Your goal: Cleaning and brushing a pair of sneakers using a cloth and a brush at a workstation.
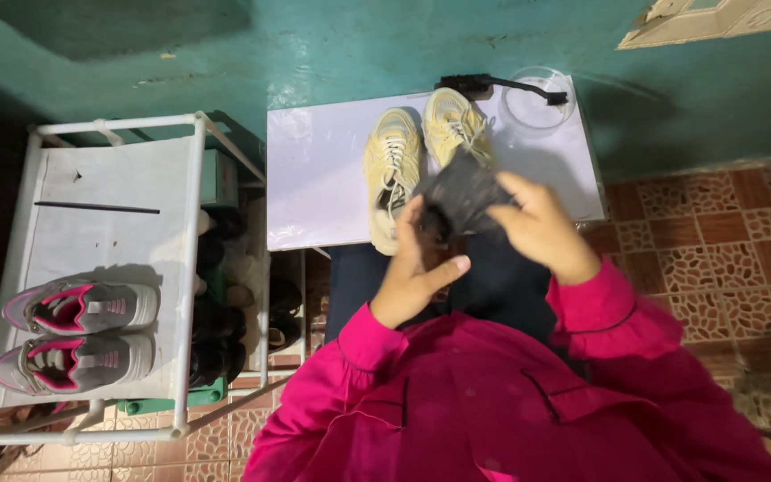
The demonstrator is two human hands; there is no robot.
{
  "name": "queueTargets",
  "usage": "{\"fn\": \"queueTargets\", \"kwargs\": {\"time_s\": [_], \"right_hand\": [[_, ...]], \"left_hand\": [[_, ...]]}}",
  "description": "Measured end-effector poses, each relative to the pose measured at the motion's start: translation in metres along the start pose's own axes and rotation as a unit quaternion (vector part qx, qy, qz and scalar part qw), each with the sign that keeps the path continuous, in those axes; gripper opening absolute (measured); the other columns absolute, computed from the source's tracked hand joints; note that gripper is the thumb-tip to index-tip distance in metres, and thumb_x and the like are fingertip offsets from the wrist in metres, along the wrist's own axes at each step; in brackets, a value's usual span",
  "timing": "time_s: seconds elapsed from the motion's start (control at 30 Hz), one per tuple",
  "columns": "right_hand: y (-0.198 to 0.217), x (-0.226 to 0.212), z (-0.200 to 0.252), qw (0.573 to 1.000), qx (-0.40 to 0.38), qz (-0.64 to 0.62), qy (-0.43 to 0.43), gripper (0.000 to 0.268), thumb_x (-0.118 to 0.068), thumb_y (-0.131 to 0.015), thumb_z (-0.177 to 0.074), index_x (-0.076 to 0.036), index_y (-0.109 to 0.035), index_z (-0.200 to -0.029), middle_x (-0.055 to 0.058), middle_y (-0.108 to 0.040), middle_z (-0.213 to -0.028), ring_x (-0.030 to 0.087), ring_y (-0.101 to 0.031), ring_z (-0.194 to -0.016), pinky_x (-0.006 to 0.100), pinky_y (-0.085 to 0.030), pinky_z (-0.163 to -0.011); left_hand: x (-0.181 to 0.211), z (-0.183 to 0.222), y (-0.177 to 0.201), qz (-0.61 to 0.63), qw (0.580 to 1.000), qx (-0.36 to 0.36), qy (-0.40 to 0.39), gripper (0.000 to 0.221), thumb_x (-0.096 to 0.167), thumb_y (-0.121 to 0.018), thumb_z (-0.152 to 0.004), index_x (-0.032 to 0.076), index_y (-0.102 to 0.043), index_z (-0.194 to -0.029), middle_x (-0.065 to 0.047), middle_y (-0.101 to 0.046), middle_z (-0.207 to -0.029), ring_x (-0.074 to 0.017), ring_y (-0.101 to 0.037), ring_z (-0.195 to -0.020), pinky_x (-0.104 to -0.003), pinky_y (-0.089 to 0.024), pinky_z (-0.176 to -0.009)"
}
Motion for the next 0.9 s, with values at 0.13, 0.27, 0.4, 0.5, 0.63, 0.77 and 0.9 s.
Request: {"fn": "queueTargets", "kwargs": {"time_s": [0.13,0.27,0.4,0.5,0.63,0.77,0.9], "right_hand": [[-0.034,-0.013,0.027,0.984,-0.107,-0.141,-0.027,0.041,0.0,-0.069,-0.086,-0.002,-0.069,-0.127,0.013,-0.07,-0.13,0.021,-0.058,-0.125,0.044,-0.042,-0.114],[-0.031,-0.019,0.029,0.968,-0.143,-0.203,-0.041,0.047,0.0,-0.067,-0.084,-0.001,-0.068,-0.131,0.014,-0.068,-0.131,0.022,-0.058,-0.121,0.043,-0.047,-0.106],[-0.002,-0.026,0.008,1.0,-0.008,-0.02,-0.002,0.061,-0.013,-0.087,-0.079,-0.013,-0.066,-0.137,0.015,-0.075,-0.115,0.027,-0.072,-0.105,0.039,-0.059,-0.084],[-0.001,-0.021,0.023,0.996,0.082,-0.025,-0.015,0.04,-0.013,-0.083,-0.089,-0.008,-0.07,-0.126,0.012,-0.074,-0.107,0.021,-0.072,-0.091,0.03,-0.059,-0.071],[-0.035,-0.036,0.045,0.983,-0.054,-0.154,-0.09,0.07,-0.013,-0.08,-0.085,-0.01,-0.051,-0.148,0.023,-0.059,-0.141,0.037,-0.067,-0.114,0.042,-0.066,-0.07],[-0.055,-0.027,0.038,0.987,-0.1,-0.044,-0.117,0.104,-0.005,-0.081,-0.071,-0.02,-0.03,-0.161,0.031,-0.033,-0.157,0.05,-0.042,-0.138,0.058,-0.052,-0.1],[-0.029,-0.013,0.032,0.997,0.046,0.048,-0.042,0.074,0.011,-0.051,-0.075,-0.023,-0.069,-0.138,0.016,-0.069,-0.131,0.034,-0.061,-0.128,0.044,-0.05,-0.106]], "left_hand": [[-0.006,0.011,-0.009,0.266,0.947,0.05,0.173,0.111,0.035,-0.072,-0.089,0.032,0.013,-0.161,-0.027,0.01,-0.165,-0.0606,0.001,-0.148,-0.088,-0.005,-0.096],[-0.067,0.005,0.03,0.224,0.968,0.076,0.081,0.07,0.011,-0.079,-0.086,0.015,-0.04,-0.145,-0.023,-0.053,-0.131,-0.0316,-0.059,-0.115,-0.053,-0.053,-0.091],[-0.068,0.001,0.039,0.149,0.974,0.148,0.087,0.026,0.013,-0.079,-0.089,0.004,-0.072,-0.113,-0.016,-0.075,-0.097,-0.0221,-0.072,-0.084,-0.038,-0.062,-0.071],[-0.053,0.002,0.051,0.115,0.956,0.257,0.087,0.057,0.011,-0.08,-0.089,0.009,-0.054,-0.14,-0.018,-0.069,-0.113,-0.0258,-0.069,-0.092,-0.043,-0.062,-0.074],[-0.046,0.007,0.074,0.079,0.943,0.318,0.053,0.045,0.012,-0.067,-0.1,0.014,-0.043,-0.138,-0.018,-0.063,-0.11,-0.0268,-0.068,-0.088,-0.042,-0.064,-0.071],[-0.011,0.006,0.028,0.14,0.943,0.294,0.075,0.055,0.012,-0.066,-0.097,0.019,-0.038,-0.144,-0.016,-0.056,-0.124,-0.0237,-0.061,-0.098,-0.035,-0.061,-0.069],[-0.023,0.008,0.044,0.071,0.955,0.284,0.049,0.092,0.0,-0.07,-0.089,0.017,-0.01,-0.157,-0.021,-0.047,-0.134,-0.0278,-0.054,-0.113,-0.038,-0.056,-0.087]]}}
Point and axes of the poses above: each hand's wrist, its own z-axis away from the middle knuckle, its own y-axis out of the back of the hand, x = y × z, the point moved 5 cm from there along -z, towards the middle knuckle
